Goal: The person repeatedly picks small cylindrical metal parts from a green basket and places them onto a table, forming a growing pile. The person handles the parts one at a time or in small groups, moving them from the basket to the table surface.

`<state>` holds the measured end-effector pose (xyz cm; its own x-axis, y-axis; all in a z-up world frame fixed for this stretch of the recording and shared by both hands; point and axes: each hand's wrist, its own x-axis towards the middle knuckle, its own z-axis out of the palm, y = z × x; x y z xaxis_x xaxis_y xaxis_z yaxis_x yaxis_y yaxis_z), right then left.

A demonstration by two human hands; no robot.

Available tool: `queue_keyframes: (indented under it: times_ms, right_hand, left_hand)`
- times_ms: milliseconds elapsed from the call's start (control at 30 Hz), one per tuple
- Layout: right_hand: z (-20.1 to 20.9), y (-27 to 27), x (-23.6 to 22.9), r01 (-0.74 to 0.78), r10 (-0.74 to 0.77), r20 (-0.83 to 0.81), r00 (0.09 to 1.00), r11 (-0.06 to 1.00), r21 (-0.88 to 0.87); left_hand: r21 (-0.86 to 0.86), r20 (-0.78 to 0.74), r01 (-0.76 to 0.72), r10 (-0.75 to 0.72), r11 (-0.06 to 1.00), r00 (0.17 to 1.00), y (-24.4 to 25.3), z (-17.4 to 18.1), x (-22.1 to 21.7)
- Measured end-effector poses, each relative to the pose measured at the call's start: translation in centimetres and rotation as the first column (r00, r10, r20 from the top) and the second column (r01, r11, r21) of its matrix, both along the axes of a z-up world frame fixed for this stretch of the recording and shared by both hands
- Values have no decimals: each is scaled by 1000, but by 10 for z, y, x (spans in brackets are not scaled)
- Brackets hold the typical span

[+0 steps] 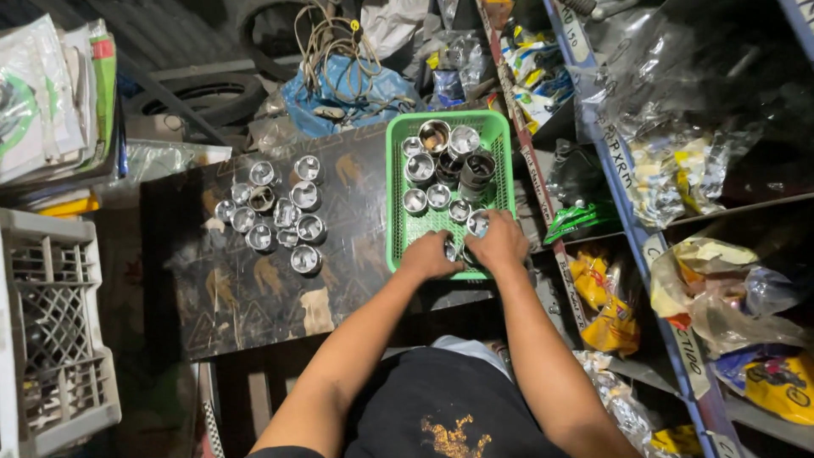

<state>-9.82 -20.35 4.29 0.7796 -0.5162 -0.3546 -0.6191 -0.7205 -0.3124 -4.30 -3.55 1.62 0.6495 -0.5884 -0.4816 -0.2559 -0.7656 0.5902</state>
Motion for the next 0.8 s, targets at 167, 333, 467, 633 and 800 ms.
queue_keyframes:
  times_ms: [167,333,467,633,800]
  right_hand:
    - [7,2,3,-14,14,-30,999,1000,-9]
    - [12,4,3,-48,45,-87,995,998,-33]
    - [10,3,5,-94,85,-130,988,993,-68]
    - [-5,2,1,-123,113,-78,991,983,-134]
    - [-8,1,4,-168,157,-109,982,980,-108]
  left_hand:
    - [29,91,-41,38,999,995,-10,-38,-4]
    - [19,77,-85,83,996,994,-5,-31,-10]
    - [22,48,-143,142,989,989,-3,-27,-9]
    - [19,5,-170,170,985,985,1,5,-12]
    - [29,0,-159,159,987,987,3,18,-15]
